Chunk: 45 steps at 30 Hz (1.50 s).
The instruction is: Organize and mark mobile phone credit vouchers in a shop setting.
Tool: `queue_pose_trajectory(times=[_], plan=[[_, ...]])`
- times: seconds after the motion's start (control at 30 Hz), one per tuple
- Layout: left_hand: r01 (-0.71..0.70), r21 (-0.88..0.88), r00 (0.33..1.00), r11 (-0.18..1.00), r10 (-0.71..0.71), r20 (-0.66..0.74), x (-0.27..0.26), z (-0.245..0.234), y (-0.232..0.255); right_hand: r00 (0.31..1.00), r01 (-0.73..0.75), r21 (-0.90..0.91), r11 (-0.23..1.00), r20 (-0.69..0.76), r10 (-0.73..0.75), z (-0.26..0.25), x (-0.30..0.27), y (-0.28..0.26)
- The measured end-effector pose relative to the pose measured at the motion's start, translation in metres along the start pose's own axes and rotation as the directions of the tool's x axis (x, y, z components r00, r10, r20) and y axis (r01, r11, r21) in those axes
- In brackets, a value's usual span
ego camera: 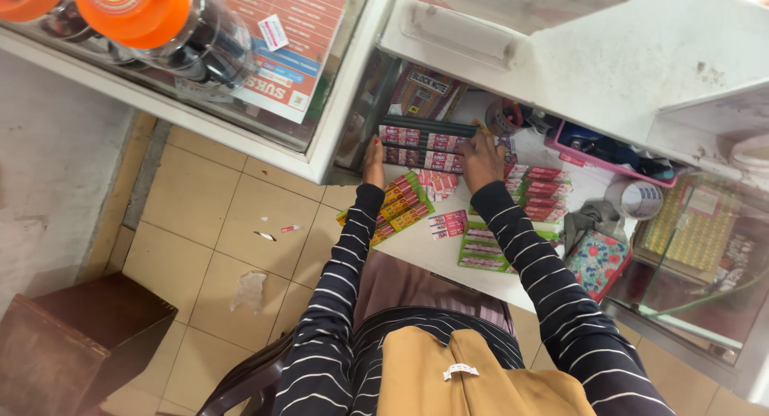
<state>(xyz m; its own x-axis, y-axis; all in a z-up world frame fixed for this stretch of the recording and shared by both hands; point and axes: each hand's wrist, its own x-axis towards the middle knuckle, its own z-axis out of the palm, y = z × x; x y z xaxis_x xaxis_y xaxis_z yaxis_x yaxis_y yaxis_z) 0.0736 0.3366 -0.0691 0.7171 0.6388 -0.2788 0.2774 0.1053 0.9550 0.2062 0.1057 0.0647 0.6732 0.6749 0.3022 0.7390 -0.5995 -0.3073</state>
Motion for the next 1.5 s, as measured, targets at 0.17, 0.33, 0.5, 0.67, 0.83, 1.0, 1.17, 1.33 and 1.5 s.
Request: queue_pose_trajectory(times=[0.17,0.33,0.5,0.67,0.83,1.0,1.17,1.33,1.5], plan=[[-0.27,0.155,0.958,0.95,0.281,-0.051,-0.056,0.024,0.075,0.995,-0.082,0.099,0.992,-0.057,0.088,-0.043,-0.019,0.009],[-0.439,0.151,0.898,0.885,0.427,0.111,-0.111,0.076,0.091,0.979,-0.191,0.302,0.934,-0.013,0.204,-0.072,-0.081,0.065],[-0.187,-0.078,0.933,0.979,0.202,0.297,-0.162,0.125,0.013,0.854,-0.52,0.113,0.847,0.054,0.517,-0.064,-0.18,0.14],[-0.092,0.138,0.988,0.986,0.073,0.135,-0.193,0.154,-0.093,0.858,-0.483,0.117,0.868,-0.135,0.495,-0.052,-0.259,0.183],[0.043,0.229,0.999,0.973,-0.039,-0.023,-0.214,0.166,-0.127,0.901,-0.364,0.229,0.903,-0.161,0.404,-0.082,-0.258,0.158],[-0.042,0.121,0.989,0.992,0.058,-0.134,-0.222,0.173,-0.105,0.969,-0.175,0.181,0.968,-0.142,0.202,-0.115,-0.239,0.119],[-0.002,0.02,0.994,1.0,0.004,-0.11,-0.226,0.172,-0.102,0.995,-0.093,0.004,0.996,0.042,0.093,-0.112,-0.237,0.131],[0.066,0.011,0.996,0.998,-0.065,-0.063,-0.23,0.167,-0.104,0.993,0.039,-0.199,0.979,0.118,-0.016,-0.107,-0.241,0.143],[0.081,0.067,0.994,0.994,-0.075,-0.078,-0.22,0.166,-0.142,0.946,-0.176,0.216,0.96,-0.233,0.226,-0.086,-0.254,0.16]])
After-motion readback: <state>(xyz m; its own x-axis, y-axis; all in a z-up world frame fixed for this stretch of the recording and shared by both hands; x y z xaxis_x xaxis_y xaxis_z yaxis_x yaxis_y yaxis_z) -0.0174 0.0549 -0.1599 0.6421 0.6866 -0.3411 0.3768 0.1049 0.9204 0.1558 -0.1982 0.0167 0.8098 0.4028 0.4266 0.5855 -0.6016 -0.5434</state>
